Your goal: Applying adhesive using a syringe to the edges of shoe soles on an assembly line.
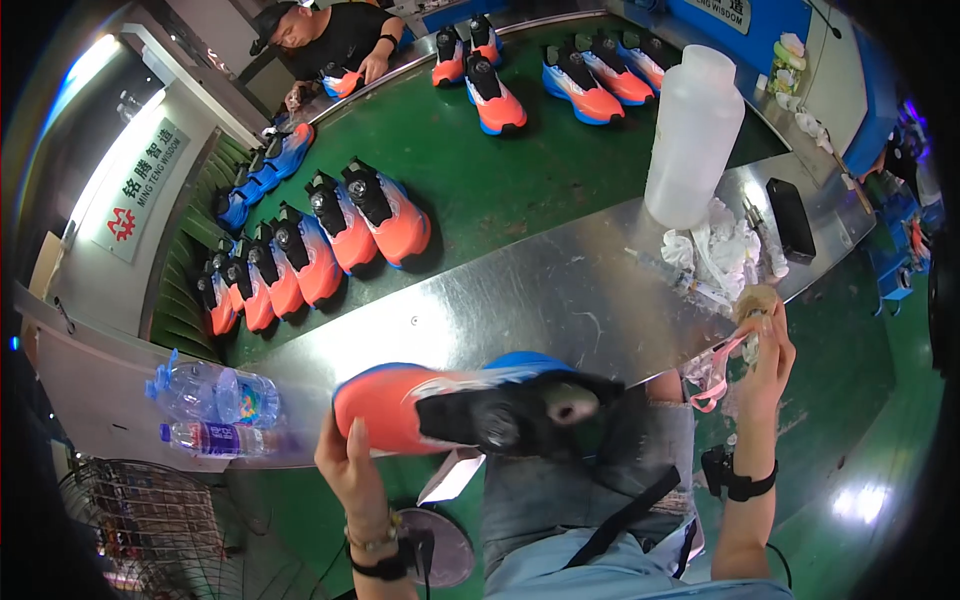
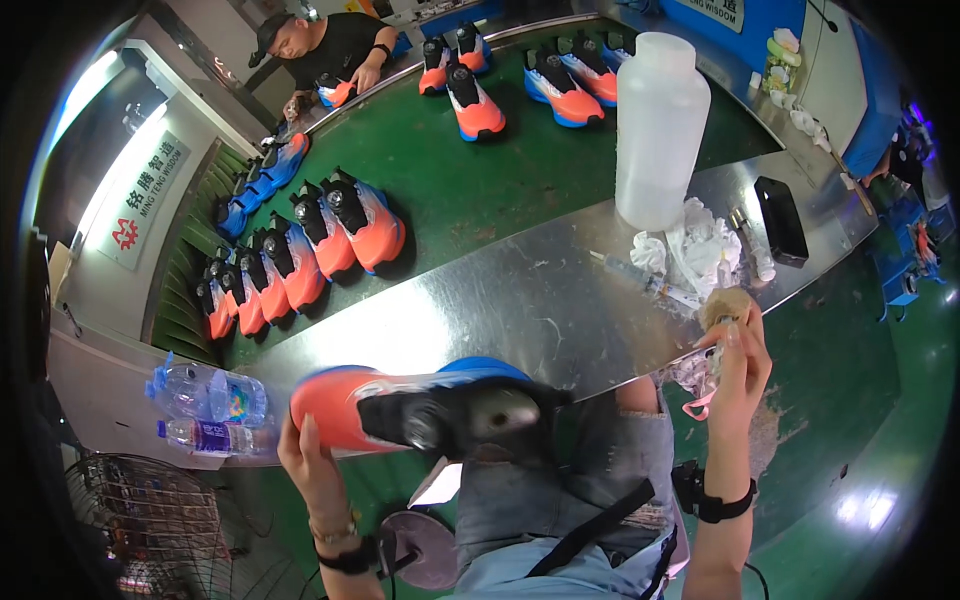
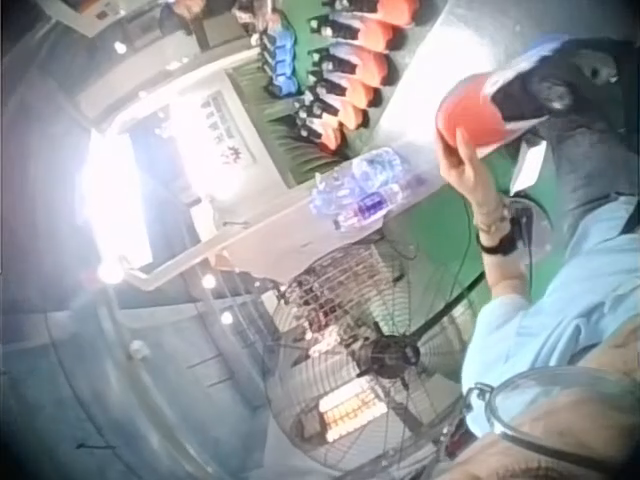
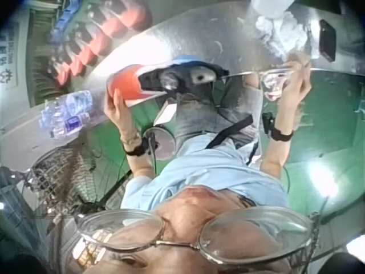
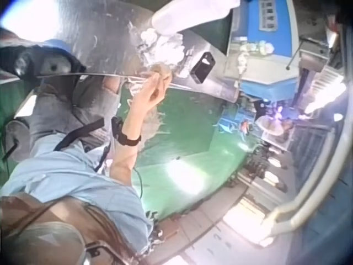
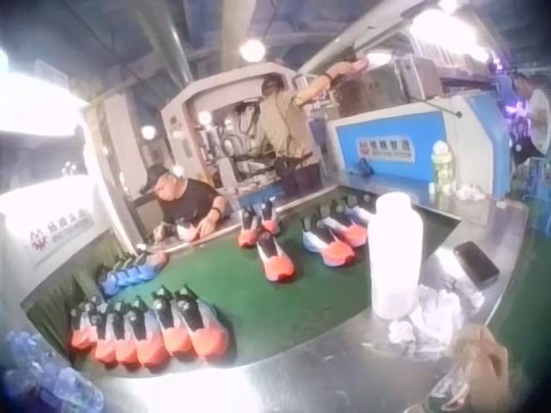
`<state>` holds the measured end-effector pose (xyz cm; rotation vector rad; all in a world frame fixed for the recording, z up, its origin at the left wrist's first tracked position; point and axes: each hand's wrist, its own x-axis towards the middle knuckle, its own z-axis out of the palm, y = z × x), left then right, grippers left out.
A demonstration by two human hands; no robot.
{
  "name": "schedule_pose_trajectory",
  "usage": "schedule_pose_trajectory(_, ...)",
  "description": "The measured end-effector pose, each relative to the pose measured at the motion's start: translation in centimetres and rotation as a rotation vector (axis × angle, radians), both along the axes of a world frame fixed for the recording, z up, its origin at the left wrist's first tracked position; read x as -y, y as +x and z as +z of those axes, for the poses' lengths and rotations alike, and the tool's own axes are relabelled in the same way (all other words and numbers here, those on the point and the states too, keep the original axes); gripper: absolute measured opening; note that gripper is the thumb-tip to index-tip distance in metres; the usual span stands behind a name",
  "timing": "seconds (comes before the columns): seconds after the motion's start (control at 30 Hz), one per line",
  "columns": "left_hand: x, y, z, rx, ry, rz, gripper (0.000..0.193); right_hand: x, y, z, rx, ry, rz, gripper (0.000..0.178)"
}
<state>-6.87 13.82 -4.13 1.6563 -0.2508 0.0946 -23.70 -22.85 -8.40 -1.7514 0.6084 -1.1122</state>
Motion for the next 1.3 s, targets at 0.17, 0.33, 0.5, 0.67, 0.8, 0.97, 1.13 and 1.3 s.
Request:
schedule_pose_trajectory(0.17,10.2,3.7,2.6,0.230,-0.271,-0.435,0.047,-2.9,-1.3,4.7,0.188,0.034,0.265,0.043)
schedule_pose_trajectory(0.33,15.3,5.3,3.7,0.359,-0.321,-0.878,0.052,-6.2,-1.2,10.1,0.585,0.234,0.710,0.058)
schedule_pose_trajectory(0.5,17.3,4.9,4.8,0.400,-0.231,-0.955,0.051,-5.3,-0.7,10.3,0.756,0.331,1.045,0.067)
schedule_pose_trajectory(0.67,18.1,4.4,5.1,0.395,-0.207,-0.984,0.052,-4.5,0.5,10.4,0.662,0.384,1.081,0.064)
schedule_pose_trajectory(0.8,18.4,4.5,5.3,0.391,-0.186,-1.000,0.052,-4.3,0.9,10.2,0.606,0.393,1.073,0.064)
schedule_pose_trajectory(0.97,18.8,4.9,5.2,0.352,-0.175,-0.998,0.054,-4.3,0.4,9.6,0.595,0.373,0.963,0.065)
schedule_pose_trajectory(1.13,18.6,5.9,4.4,0.337,-0.229,-0.986,0.059,-4.9,0.4,9.0,0.573,0.327,0.827,0.064)
schedule_pose_trajectory(1.3,18.5,6.5,3.3,0.282,-0.202,-0.819,0.066,-5.0,0.6,6.6,0.608,0.489,0.852,0.060)
